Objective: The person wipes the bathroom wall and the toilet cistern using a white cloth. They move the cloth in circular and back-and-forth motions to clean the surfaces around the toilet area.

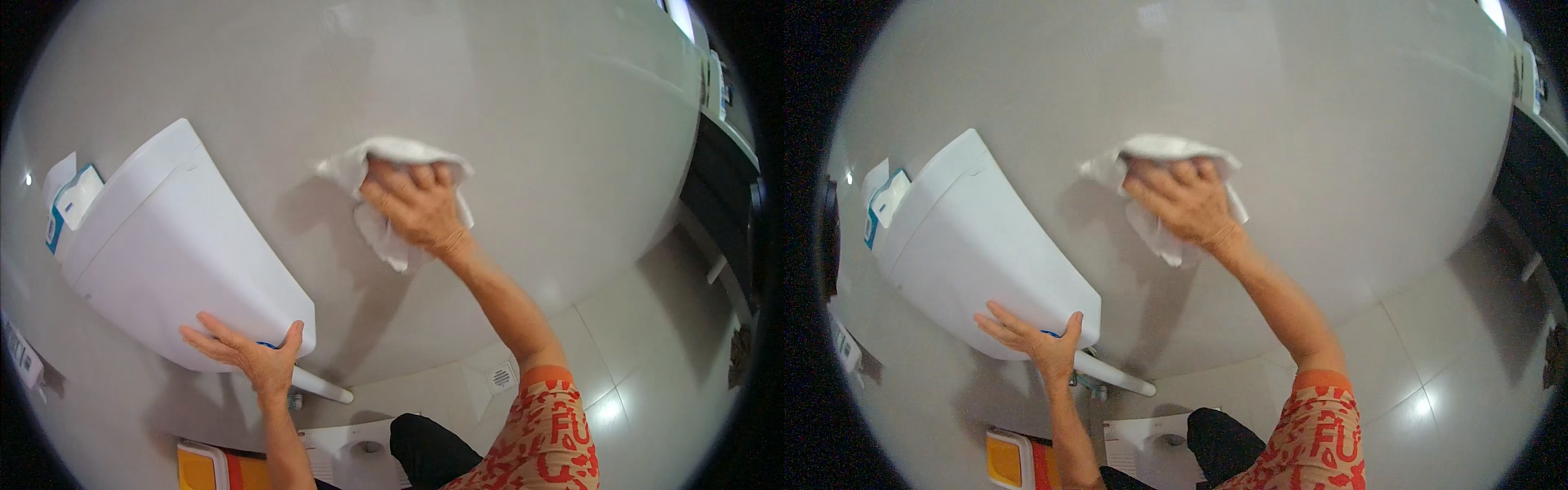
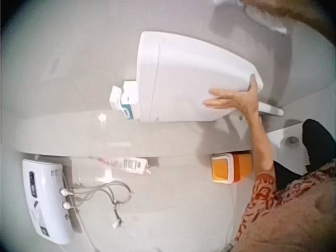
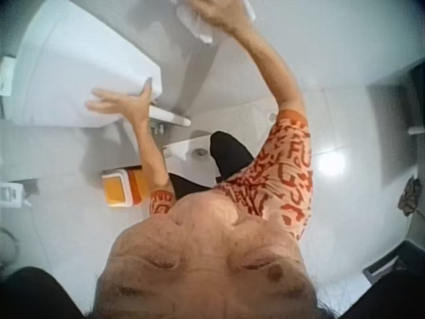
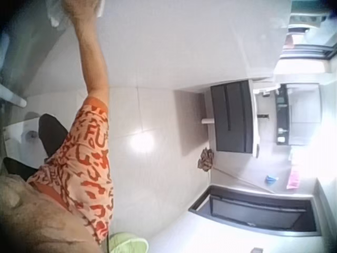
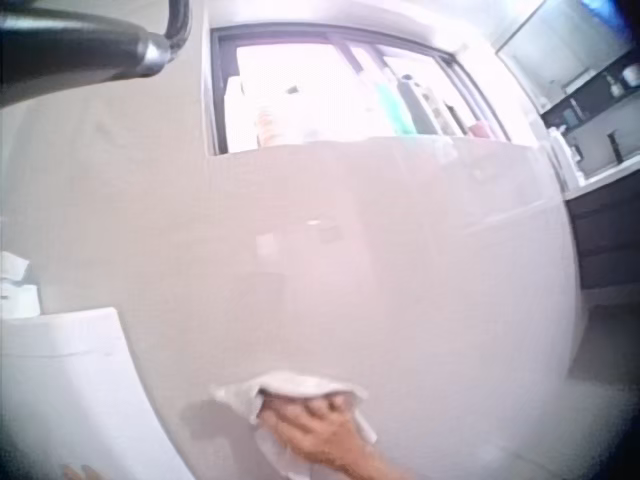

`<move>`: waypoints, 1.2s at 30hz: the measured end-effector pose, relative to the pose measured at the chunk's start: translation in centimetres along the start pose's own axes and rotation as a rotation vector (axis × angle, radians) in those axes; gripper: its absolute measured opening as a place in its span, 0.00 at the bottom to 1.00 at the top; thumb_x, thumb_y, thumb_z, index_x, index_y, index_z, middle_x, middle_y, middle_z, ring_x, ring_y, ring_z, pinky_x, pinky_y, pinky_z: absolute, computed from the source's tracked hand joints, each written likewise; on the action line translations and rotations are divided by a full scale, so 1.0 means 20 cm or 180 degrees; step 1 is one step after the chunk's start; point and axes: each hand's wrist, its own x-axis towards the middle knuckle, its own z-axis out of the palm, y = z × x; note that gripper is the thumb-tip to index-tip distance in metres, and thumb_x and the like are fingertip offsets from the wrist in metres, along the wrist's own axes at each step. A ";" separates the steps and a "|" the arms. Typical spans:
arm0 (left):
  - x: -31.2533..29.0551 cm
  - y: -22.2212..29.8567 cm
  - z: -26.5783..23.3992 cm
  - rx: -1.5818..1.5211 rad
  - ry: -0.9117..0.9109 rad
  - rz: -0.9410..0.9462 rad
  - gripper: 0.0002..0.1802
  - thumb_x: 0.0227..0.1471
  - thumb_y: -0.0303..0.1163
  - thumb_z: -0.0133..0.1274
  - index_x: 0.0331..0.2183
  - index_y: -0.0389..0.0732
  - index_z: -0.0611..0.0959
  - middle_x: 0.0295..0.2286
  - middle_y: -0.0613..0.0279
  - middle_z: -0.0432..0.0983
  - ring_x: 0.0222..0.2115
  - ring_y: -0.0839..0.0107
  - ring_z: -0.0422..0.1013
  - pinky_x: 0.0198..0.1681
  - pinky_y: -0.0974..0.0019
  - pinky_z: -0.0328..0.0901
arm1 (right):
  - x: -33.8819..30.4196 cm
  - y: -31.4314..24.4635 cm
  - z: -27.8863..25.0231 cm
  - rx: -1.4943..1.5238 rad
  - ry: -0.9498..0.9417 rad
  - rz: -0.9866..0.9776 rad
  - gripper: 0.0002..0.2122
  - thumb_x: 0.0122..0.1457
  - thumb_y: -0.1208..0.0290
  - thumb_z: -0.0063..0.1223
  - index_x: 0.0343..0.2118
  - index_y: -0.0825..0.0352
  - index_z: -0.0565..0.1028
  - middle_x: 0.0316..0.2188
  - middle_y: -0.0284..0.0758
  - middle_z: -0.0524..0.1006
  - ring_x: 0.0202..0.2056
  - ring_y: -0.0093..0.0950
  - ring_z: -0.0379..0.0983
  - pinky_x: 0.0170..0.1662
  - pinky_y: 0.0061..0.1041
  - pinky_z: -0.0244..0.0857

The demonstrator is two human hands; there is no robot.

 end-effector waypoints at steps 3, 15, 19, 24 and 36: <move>0.01 -0.04 0.00 0.0001 0.0032 0.0015 0.75 0.21 0.43 0.70 0.61 0.43 0.35 0.58 0.39 0.17 0.60 0.43 0.20 0.58 0.37 0.31 | 0.06 0.15 -0.03 -0.0322 0.0261 0.0458 0.11 0.51 0.66 0.50 0.38 0.49 0.76 0.48 0.26 0.71 0.48 0.28 0.63 0.48 0.31 0.51; 0.02 -0.01 -0.02 -0.0177 -0.0094 -0.0161 0.74 0.22 0.44 0.69 0.61 0.42 0.35 0.58 0.40 0.17 0.60 0.43 0.19 0.58 0.36 0.31 | -0.18 0.60 -0.10 -0.0891 0.0961 0.1746 0.23 0.49 0.76 0.44 0.51 0.62 0.70 0.53 0.38 0.66 0.54 0.41 0.57 0.59 0.40 0.42; 0.00 0.02 0.01 -0.0047 0.0044 -0.0058 0.75 0.20 0.43 0.70 0.61 0.44 0.36 0.59 0.38 0.20 0.60 0.42 0.22 0.58 0.35 0.29 | -0.15 0.52 -0.06 -0.0796 0.1029 0.2214 0.23 0.50 0.75 0.44 0.53 0.67 0.67 0.55 0.44 0.63 0.57 0.42 0.52 0.60 0.42 0.40; -0.03 0.09 -0.04 0.0065 0.0107 -0.0030 0.75 0.20 0.44 0.70 0.61 0.44 0.36 0.59 0.38 0.20 0.60 0.42 0.21 0.58 0.36 0.28 | 0.00 0.06 0.01 -0.0254 0.0466 0.1552 0.21 0.47 0.81 0.47 0.47 0.70 0.71 0.53 0.46 0.65 0.59 0.49 0.51 0.61 0.47 0.41; -0.05 0.09 -0.03 0.0005 0.0012 -0.0043 0.74 0.20 0.43 0.70 0.61 0.44 0.37 0.58 0.38 0.21 0.60 0.42 0.22 0.57 0.34 0.28 | 0.27 -0.12 0.07 0.0547 0.0139 -0.0087 0.17 0.48 0.68 0.50 0.44 0.50 0.74 0.49 0.26 0.71 0.52 0.29 0.63 0.53 0.35 0.52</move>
